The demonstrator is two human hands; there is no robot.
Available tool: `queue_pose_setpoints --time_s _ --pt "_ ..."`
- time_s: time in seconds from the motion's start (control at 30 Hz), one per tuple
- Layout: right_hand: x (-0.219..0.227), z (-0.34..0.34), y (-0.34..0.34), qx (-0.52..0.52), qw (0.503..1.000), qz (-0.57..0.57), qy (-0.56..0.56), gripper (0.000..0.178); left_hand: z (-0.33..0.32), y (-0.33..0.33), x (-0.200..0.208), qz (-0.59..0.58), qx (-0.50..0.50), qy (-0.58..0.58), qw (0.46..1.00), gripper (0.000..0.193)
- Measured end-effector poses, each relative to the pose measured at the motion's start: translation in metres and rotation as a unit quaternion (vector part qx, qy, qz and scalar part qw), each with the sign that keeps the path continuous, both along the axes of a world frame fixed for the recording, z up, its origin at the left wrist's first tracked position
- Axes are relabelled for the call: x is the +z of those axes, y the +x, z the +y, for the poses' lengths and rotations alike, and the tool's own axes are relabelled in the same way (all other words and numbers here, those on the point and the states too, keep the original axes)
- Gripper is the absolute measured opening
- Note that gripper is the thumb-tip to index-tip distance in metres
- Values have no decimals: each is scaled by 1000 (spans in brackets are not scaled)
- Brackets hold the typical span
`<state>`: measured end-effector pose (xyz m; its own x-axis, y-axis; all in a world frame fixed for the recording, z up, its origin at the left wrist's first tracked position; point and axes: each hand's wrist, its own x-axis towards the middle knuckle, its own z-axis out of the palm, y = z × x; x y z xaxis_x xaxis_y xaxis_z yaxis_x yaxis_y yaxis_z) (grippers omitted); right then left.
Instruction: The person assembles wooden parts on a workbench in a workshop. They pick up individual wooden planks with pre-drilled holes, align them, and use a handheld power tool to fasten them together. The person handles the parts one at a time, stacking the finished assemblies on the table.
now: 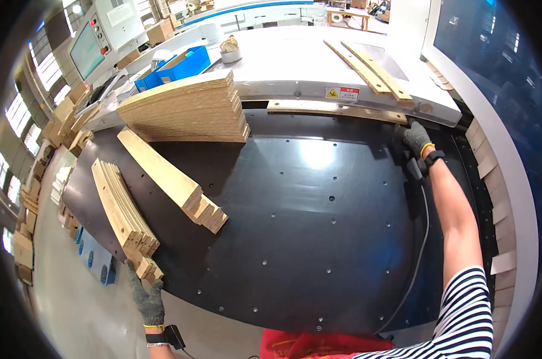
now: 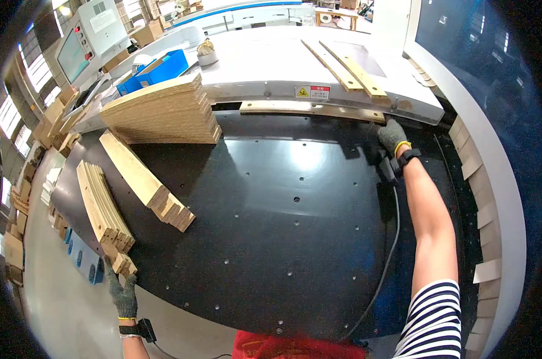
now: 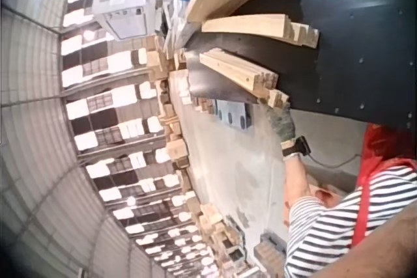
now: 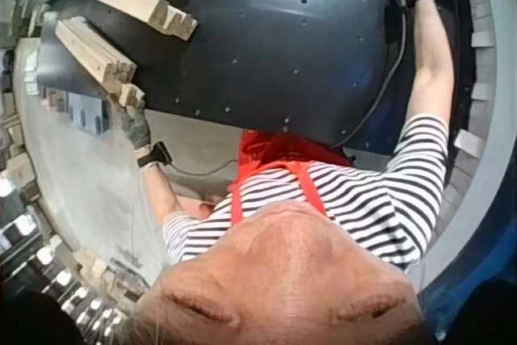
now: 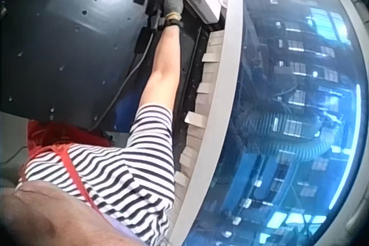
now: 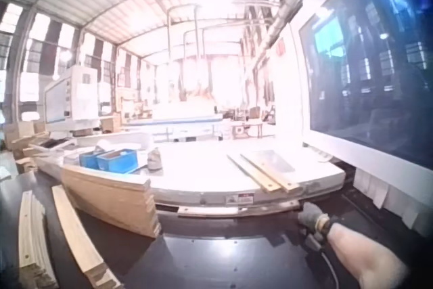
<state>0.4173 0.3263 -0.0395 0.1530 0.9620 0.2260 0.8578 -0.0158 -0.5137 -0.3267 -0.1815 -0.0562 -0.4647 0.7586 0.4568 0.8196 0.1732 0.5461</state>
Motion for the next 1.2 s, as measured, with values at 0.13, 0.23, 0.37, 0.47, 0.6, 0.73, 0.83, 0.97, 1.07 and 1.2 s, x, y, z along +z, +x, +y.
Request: queue_pose_setpoints --time_s 0.13,0.23,0.37,0.47,0.6,0.73,0.83,0.97,1.07,1.2 --pt "33 -29 -69 86 994 32 -66 64 -10 -1 -4 20 103 -11 994 87" --pt "61 -62 -104 121 979 -156 -47 63 -23 36 12 102 120 20 987 81" --pt "21 -23 -67 -109 950 -284 67 67 -28 101 21 136 42 58 988 67" --pt "37 -14 -70 -85 983 -153 -48 70 -23 161 42 128 -72 -16 989 55" --pt "45 -27 -70 11 987 -155 -31 68 22 203 59 132 -226 -39 964 46" --pt "68 -39 -108 58 933 -344 -91 69 69 246 89 75 -345 -25 935 45" --pt "73 -46 -132 76 939 -328 -72 69 118 282 103 -25 -435 -6 900 51" --pt "38 -48 -104 160 953 -253 39 48 173 334 108 -334 -441 -60 831 46" --pt "55 -107 -119 240 932 -267 52 47 196 335 87 -529 -420 -48 736 39" --pt "57 -200 -91 308 922 -220 84 52 225 323 43 -685 -333 -7 648 34"
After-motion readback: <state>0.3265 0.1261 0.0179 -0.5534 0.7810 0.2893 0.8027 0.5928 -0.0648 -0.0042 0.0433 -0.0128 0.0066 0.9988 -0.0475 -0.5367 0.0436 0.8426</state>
